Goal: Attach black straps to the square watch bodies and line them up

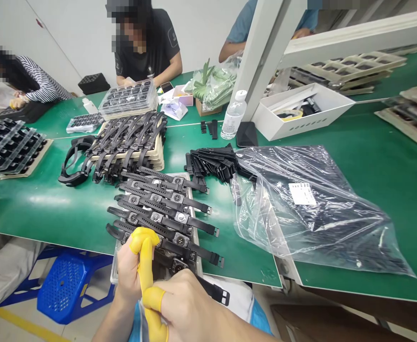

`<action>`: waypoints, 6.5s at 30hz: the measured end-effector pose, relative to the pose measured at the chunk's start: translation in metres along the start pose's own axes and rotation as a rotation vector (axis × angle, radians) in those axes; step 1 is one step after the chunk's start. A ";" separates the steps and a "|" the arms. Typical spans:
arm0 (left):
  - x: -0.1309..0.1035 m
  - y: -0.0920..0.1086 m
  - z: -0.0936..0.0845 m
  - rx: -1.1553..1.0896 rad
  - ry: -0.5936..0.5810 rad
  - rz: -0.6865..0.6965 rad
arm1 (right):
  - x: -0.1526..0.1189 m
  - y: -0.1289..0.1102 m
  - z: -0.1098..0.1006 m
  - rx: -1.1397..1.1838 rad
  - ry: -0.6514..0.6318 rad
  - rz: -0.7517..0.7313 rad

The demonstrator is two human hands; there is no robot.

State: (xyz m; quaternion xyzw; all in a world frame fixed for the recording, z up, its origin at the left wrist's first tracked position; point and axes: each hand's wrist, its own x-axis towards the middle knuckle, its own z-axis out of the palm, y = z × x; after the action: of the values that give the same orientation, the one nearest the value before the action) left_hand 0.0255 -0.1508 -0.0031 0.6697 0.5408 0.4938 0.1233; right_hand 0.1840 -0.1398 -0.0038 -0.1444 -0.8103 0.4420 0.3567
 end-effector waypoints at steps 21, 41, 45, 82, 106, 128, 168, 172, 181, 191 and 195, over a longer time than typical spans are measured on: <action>-0.004 -0.030 -0.003 -0.299 -0.088 0.030 | 0.019 0.001 -0.047 -0.310 0.137 -0.031; 0.009 -0.025 -0.014 -0.666 -0.541 -0.118 | 0.027 0.029 -0.051 0.521 -0.134 0.175; 0.012 -0.020 -0.016 -0.626 -0.570 -0.108 | 0.026 0.028 -0.051 0.517 -0.060 0.163; -0.005 -0.019 -0.007 0.285 -0.091 0.180 | -0.004 0.016 -0.018 -0.560 0.025 -0.050; -0.014 -0.017 0.009 -0.172 -0.123 -0.133 | 0.004 0.031 0.002 0.436 0.359 0.297; -0.012 -0.006 0.000 -0.117 -0.148 -0.179 | -0.003 0.014 0.002 0.328 -0.055 0.138; -0.010 -0.029 -0.009 -0.587 -0.421 -0.035 | 0.008 0.007 -0.047 -0.099 -0.129 0.125; -0.012 -0.029 -0.008 -0.669 -0.483 -0.058 | 0.008 0.015 -0.043 0.314 -0.092 0.213; -0.009 -0.024 -0.011 -0.659 -0.584 -0.058 | 0.003 0.016 -0.040 0.366 0.047 0.224; -0.016 -0.026 0.003 -0.439 -0.387 0.014 | -0.005 0.016 -0.039 -0.028 0.018 0.158; -0.022 -0.031 0.005 -0.381 -0.239 -0.124 | -0.004 0.011 -0.030 -0.204 0.051 0.100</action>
State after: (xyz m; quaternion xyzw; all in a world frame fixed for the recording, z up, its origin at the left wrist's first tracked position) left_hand 0.0120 -0.1556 -0.0387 0.6534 0.4595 0.4958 0.3407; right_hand 0.2073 -0.1177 -0.0039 -0.2313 -0.8335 0.3709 0.3380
